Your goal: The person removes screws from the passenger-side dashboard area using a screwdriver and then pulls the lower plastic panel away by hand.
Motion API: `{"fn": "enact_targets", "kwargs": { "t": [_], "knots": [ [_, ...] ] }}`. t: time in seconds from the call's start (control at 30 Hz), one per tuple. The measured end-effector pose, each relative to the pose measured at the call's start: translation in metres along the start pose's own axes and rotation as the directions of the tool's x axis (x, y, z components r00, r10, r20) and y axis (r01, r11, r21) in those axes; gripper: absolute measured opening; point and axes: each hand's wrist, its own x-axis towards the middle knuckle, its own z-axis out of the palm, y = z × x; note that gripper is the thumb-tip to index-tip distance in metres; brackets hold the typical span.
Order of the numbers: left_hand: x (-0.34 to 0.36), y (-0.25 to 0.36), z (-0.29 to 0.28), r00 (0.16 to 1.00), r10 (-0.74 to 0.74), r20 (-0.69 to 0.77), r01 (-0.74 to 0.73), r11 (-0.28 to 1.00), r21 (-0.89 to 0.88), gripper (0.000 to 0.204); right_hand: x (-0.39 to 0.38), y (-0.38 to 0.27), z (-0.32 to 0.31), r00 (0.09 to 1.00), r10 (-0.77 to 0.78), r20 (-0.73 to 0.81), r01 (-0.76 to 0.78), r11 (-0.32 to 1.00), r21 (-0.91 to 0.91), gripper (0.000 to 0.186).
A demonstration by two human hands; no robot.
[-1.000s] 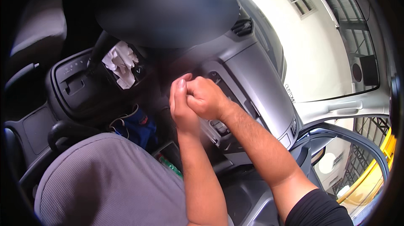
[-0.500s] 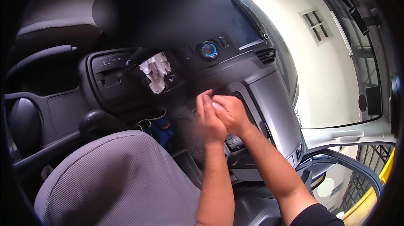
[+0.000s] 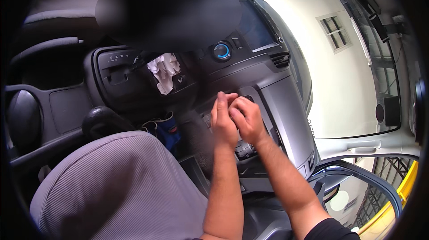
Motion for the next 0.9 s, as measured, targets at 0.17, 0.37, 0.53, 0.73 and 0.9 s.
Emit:
{"fn": "enact_targets", "kwargs": {
  "t": [0.17,0.37,0.53,0.73,0.9],
  "knots": [
    [-0.003,0.002,-0.008,0.992,0.024,0.123,-0.048,0.979,0.200,0.062,-0.002,-0.009,0.014,0.962,-0.239,-0.134,0.252,0.964,0.089,0.026],
    [-0.002,0.001,-0.003,0.982,0.171,0.077,-0.184,0.962,0.202,0.055,0.008,-0.003,-0.008,0.971,0.100,0.218,-0.127,0.985,0.115,0.024],
    [-0.004,0.000,-0.006,0.976,0.158,0.149,-0.206,0.894,0.399,0.057,0.003,-0.012,0.014,0.943,-0.243,-0.230,0.285,0.943,0.172,0.025],
    [0.006,-0.001,-0.015,0.978,0.194,0.078,-0.209,0.920,0.331,0.060,0.016,-0.003,0.004,0.997,0.040,0.068,-0.050,0.986,0.162,0.028],
    [0.001,0.001,-0.008,0.994,0.096,0.044,-0.106,0.870,0.481,0.066,-0.002,-0.008,0.022,0.962,-0.134,-0.239,0.188,0.957,0.222,0.030]
  ]
}}
